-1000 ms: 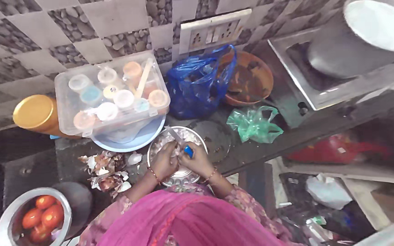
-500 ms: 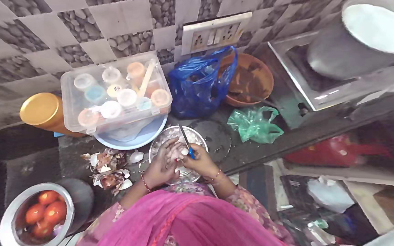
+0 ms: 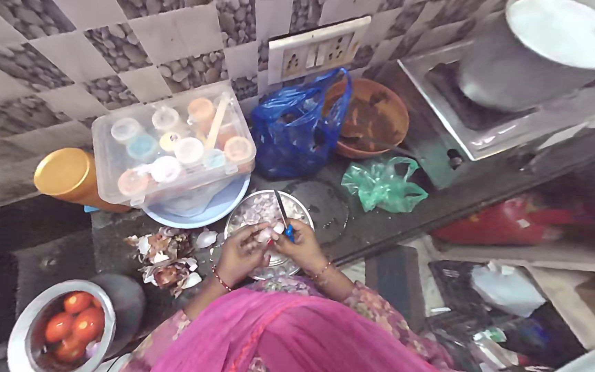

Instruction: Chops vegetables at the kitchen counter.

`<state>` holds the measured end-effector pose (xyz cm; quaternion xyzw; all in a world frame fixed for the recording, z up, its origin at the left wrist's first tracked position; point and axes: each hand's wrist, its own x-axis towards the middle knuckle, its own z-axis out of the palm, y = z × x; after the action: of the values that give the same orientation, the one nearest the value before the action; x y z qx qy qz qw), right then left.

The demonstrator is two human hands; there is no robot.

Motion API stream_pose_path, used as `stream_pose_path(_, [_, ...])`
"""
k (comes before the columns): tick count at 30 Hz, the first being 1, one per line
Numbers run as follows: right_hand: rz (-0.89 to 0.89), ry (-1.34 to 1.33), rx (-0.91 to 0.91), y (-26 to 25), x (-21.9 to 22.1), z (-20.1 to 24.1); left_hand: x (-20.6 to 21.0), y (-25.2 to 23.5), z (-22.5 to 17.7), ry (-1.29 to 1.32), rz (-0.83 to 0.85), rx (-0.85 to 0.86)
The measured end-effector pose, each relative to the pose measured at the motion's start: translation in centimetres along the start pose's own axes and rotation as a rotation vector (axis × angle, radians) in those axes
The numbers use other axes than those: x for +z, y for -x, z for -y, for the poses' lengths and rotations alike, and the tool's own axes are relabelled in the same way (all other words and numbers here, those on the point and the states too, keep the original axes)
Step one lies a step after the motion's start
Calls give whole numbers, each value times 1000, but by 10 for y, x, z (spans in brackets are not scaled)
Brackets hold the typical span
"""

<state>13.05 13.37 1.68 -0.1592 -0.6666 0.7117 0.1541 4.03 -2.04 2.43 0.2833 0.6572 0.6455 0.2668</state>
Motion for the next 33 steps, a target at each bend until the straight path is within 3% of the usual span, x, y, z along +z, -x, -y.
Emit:
stream_pose_path(3, [76, 38, -30, 0, -7, 2, -2, 0, -1, 38, -1, -31])
stream_pose_path(6, [230, 61, 61, 0, -23, 13, -8, 0, -5, 1, -6, -78])
stream_pose_path(12, [452, 152, 144, 2, -43, 20, -24, -1, -8, 30, 115, -59])
stream_pose_path(21, [448, 422, -58, -2, -27, 11, -29, -3, -9, 46, 336, -56])
stream_pose_path(33, [447, 437, -91, -2, -19, 5, -29, -6, -8, 3, 316, -27])
